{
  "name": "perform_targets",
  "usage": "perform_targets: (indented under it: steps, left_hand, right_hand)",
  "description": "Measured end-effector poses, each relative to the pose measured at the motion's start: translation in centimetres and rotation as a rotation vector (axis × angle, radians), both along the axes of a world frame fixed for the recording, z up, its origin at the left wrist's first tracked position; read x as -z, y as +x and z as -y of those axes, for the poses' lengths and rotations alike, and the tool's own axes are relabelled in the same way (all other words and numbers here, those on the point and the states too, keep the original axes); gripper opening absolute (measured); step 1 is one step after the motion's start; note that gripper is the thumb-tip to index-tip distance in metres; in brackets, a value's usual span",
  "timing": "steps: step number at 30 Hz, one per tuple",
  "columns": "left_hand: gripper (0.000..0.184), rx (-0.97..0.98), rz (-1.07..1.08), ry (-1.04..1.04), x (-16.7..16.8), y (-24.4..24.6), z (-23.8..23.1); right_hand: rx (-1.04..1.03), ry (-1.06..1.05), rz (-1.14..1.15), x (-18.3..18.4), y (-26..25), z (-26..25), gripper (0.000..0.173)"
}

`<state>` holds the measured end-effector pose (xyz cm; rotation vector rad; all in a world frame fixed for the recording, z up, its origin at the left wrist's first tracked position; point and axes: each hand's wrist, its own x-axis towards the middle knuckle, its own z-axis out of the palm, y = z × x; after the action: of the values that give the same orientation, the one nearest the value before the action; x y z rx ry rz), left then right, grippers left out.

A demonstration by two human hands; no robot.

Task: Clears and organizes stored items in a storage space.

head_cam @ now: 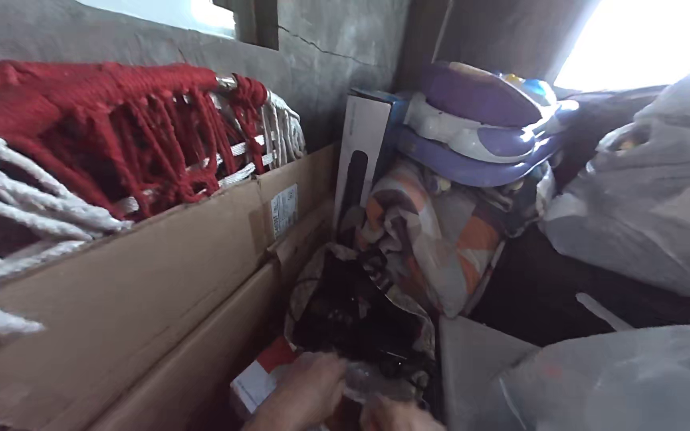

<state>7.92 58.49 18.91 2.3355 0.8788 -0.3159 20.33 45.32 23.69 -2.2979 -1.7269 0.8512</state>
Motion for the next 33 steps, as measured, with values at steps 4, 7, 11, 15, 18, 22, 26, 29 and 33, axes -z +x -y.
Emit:
perform_targets:
  steps: [4,7,11,15,18,22,26,29,33]
  left_hand:
    - [0.057,-0.134,0.101,0.105,1.7,3.8,-4.3]
    - [0.092,-0.120,0.046,0.086,4.9,6.2,-5.2]
    - [0.108,-0.179,-0.044,0.053,6.8,7.2,-4.4]
    - [0.099,-0.102,-0.021,0.085,6.3,6.0,-2.7]
    - [0.086,-0.147,0.057,0.100,5.6,4.8,-0.9]
    - [0.069,-0.151,0.012,0.234,5.0,5.2,-0.6]
    - [0.068,0.011,-0.068,0.172,3.6,7.7,-3.1]
    - [0.096,0.113,-0.068,-0.002,4.7,9.3,-5.7]
    - [0.092,0.153,-0.106,-0.086,4.4,10.1,-7.6]
  right_hand:
    - [0.281,0.316,0.020,-1.7,3.2,-6.7,0.026]
    - [0.450,0.158,0.161,2.5,6.5,-10.4,0.035]
    - [0.579,-0.071,0.136,8.4,10.0,-10.6,0.050]
    - [0.601,0.144,0.084,9.5,11.3,-9.5,0.055]
    - [0.581,0.198,0.054,8.1,11.7,-9.0,0.058]
    - [0.588,0.215,0.004,5.8,11.8,-8.8,0.051]
    - [0.515,0.197,-0.051,5.2,14.2,-8.7,0.053]
    - [0.512,0.238,-0.110,5.2,15.2,-8.5,0.051]
    - [0.538,0.230,-0.184,4.9,16.2,-8.1,0.052]
